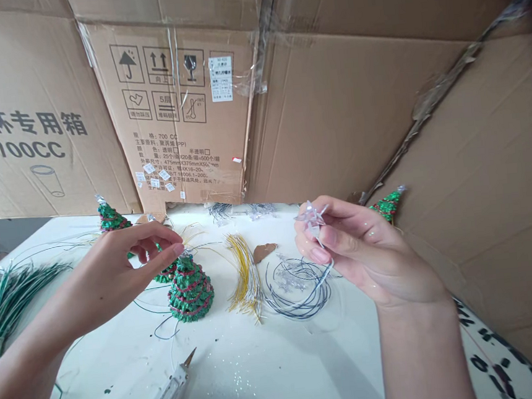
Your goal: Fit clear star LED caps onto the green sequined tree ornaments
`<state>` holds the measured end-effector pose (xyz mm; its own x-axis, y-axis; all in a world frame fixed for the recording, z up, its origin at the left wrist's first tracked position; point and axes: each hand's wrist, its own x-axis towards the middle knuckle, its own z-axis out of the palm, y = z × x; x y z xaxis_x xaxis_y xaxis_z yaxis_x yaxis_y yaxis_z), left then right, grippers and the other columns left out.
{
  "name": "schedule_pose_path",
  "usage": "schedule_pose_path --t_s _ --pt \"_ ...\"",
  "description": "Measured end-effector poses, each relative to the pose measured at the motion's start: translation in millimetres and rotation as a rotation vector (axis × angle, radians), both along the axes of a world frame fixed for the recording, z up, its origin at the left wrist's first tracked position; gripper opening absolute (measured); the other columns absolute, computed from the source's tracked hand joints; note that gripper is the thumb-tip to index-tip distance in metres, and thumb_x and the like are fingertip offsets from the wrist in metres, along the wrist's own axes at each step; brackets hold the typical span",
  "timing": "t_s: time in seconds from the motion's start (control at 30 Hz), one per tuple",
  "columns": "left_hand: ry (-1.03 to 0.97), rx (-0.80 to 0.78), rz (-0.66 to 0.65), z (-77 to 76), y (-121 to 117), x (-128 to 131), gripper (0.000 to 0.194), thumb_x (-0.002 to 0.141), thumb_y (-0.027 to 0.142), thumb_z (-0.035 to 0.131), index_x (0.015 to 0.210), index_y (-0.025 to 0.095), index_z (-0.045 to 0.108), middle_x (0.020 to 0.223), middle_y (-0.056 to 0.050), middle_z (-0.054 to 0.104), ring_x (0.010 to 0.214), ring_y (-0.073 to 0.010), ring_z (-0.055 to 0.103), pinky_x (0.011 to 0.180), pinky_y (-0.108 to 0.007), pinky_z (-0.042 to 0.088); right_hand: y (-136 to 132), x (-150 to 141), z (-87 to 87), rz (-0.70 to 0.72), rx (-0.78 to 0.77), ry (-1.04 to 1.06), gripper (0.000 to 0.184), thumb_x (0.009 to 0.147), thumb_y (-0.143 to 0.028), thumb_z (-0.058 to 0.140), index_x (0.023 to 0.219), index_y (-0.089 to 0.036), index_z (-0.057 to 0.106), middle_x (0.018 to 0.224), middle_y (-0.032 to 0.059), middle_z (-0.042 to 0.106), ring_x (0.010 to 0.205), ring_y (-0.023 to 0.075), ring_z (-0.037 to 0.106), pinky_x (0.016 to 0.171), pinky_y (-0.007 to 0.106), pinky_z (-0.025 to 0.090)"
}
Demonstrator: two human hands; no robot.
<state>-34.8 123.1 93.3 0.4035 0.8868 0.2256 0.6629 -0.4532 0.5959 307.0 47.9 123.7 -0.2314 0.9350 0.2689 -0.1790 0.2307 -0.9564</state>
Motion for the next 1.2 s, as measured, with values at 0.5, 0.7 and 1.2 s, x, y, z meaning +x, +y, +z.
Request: schedule_pose_path --t_s 0.5,0.7,1.2 --pt "-0.007 0.023 0.013 -2.8 2 -1 0.04 0.099 0.066 0.065 0.106 0.029 0.078 0.098 -0.001 0.082 0.079 -0.0185 0.07 0.072 -0.031 0.052 -2 -7 1.3 -0.274 0.144 -0.226 0.006 0.096 -0.029 0.085 0.099 -0.033 0.082 0.096 0.0015 0.067 0.087 0.0173 0.061 0.071 0.03 0.05" --pt "0.002 0.025 0.012 -4.2 4 -3 0.039 0.099 0.066 0.066 0.107 0.03 0.078 0.097 -0.001 0.082 0.08 -0.0191 0.07 0.071 -0.03 0.053 -10 -20 4.0 -0.411 0.425 -0.437 0.012 0.101 -0.021 0.078 0.103 -0.033 0.079 0.097 0.0018 0.066 0.089 0.0196 0.061 0.075 0.037 0.052" --pt "-0.013 -0.005 0.005 -6.1 4 -2 0.039 0.102 0.063 0.063 0.107 0.028 0.078 0.097 -0.002 0.08 0.083 -0.018 0.068 0.076 -0.031 0.052 59 24 -70.6 -0.413 0.162 -0.701 0.017 0.096 -0.039 0.076 0.102 -0.024 0.077 0.1 0.0047 0.075 0.094 0.0227 0.069 0.085 0.039 0.055"
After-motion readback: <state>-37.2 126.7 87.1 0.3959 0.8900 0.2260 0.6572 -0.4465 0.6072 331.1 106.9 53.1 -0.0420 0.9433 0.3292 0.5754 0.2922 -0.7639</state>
